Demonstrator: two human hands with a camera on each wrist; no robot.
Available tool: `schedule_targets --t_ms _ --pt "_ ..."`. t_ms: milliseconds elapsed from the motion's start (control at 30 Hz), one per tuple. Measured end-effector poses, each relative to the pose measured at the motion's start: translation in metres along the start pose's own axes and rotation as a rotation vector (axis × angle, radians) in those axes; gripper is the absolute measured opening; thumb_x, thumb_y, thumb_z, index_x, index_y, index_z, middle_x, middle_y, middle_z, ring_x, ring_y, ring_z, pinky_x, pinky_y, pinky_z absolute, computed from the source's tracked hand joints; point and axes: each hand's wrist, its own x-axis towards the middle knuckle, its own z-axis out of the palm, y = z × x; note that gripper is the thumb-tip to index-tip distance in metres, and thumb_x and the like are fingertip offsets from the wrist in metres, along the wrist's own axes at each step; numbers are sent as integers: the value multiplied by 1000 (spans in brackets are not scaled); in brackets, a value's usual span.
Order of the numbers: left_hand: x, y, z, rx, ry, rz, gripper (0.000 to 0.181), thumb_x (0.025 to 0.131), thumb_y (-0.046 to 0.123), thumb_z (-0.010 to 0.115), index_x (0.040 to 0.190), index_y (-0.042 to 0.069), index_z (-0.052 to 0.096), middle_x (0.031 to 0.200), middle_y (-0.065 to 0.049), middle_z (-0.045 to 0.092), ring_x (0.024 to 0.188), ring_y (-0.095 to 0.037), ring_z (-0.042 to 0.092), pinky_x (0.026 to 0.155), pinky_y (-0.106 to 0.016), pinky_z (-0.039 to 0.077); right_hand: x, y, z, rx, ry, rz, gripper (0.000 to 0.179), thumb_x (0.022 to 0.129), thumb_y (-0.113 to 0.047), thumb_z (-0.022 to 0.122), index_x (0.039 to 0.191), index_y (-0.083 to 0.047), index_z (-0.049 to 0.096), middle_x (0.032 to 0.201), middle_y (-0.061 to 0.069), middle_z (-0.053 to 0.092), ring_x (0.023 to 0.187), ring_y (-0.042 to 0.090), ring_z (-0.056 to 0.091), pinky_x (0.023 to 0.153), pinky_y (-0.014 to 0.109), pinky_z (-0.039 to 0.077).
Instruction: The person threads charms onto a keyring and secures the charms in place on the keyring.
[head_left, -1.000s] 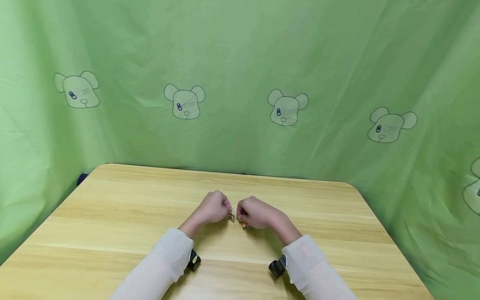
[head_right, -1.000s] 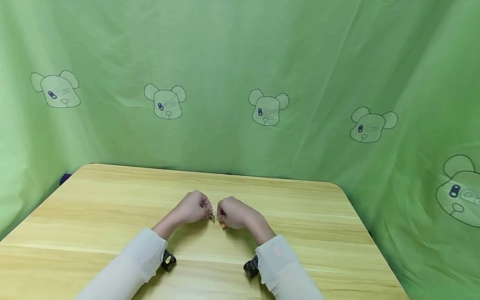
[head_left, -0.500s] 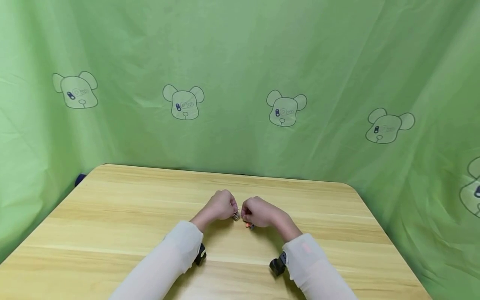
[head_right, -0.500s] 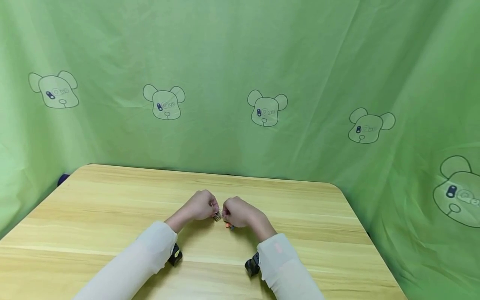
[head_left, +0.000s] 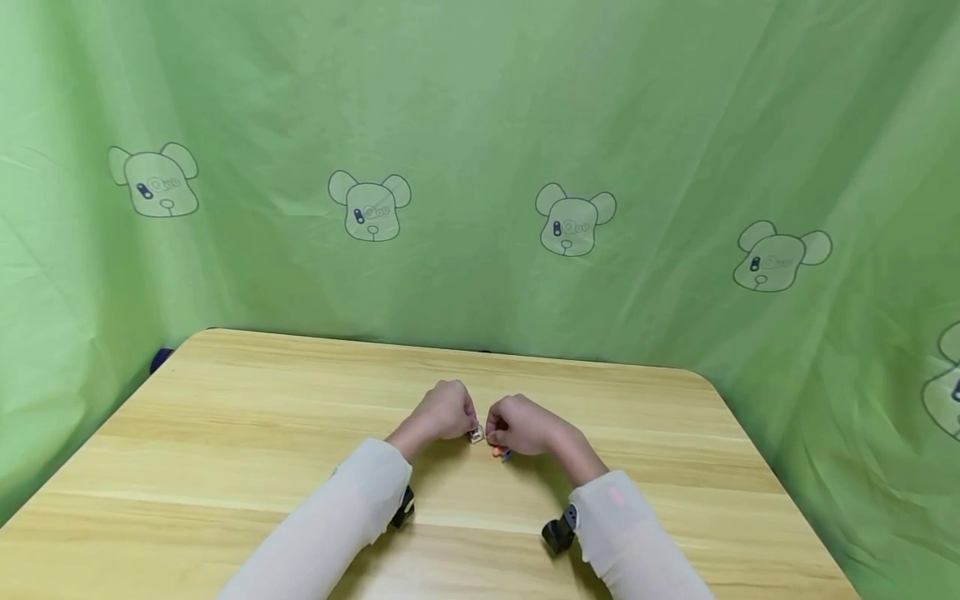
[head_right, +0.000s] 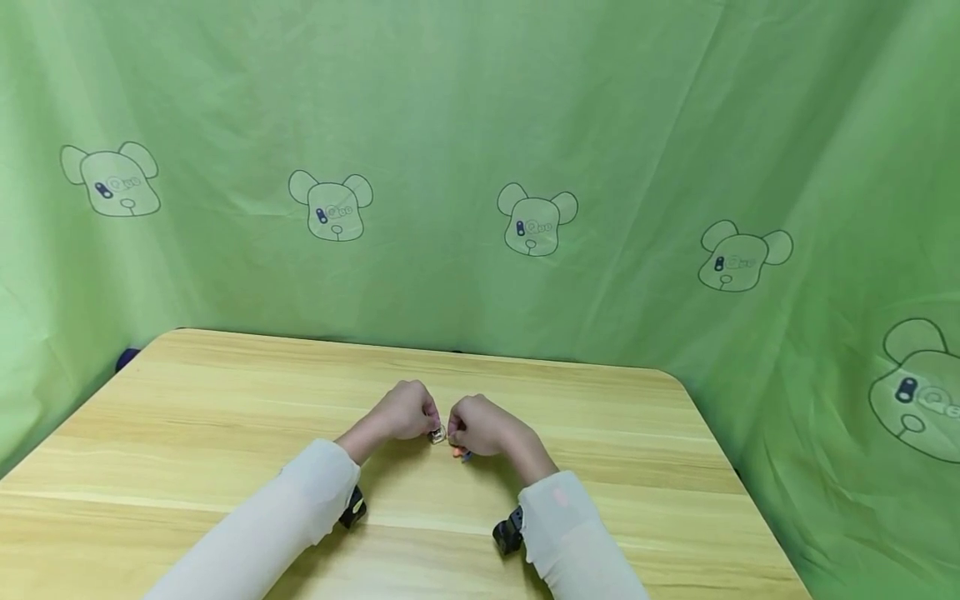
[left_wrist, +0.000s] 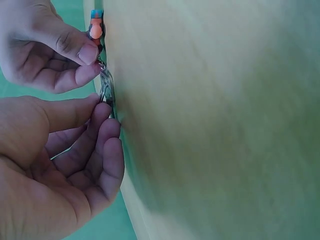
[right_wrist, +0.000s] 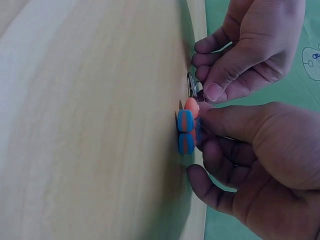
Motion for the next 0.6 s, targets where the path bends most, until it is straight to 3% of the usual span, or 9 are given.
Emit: schedule_targets --t_ms 300,600 --pt "-4 -1 -6 -9 15 3 13 88 8 78 76 10 76 72 2 66 63 -14 56 57 -24 46 -4 4 -6 -7 40 -15 12 98 -2 64 86 -6 67 75 0 66 66 11 58 64 27 49" --pt "-16 -8 -18 -23 63 48 7 94 13 72 88 9 75 81 0 66 68 -14 57 62 -28 49 -9 -4 -14 -78 169 -28 8 100 -5 62 97 -3 69 81 -1 63 72 11 56 68 29 51"
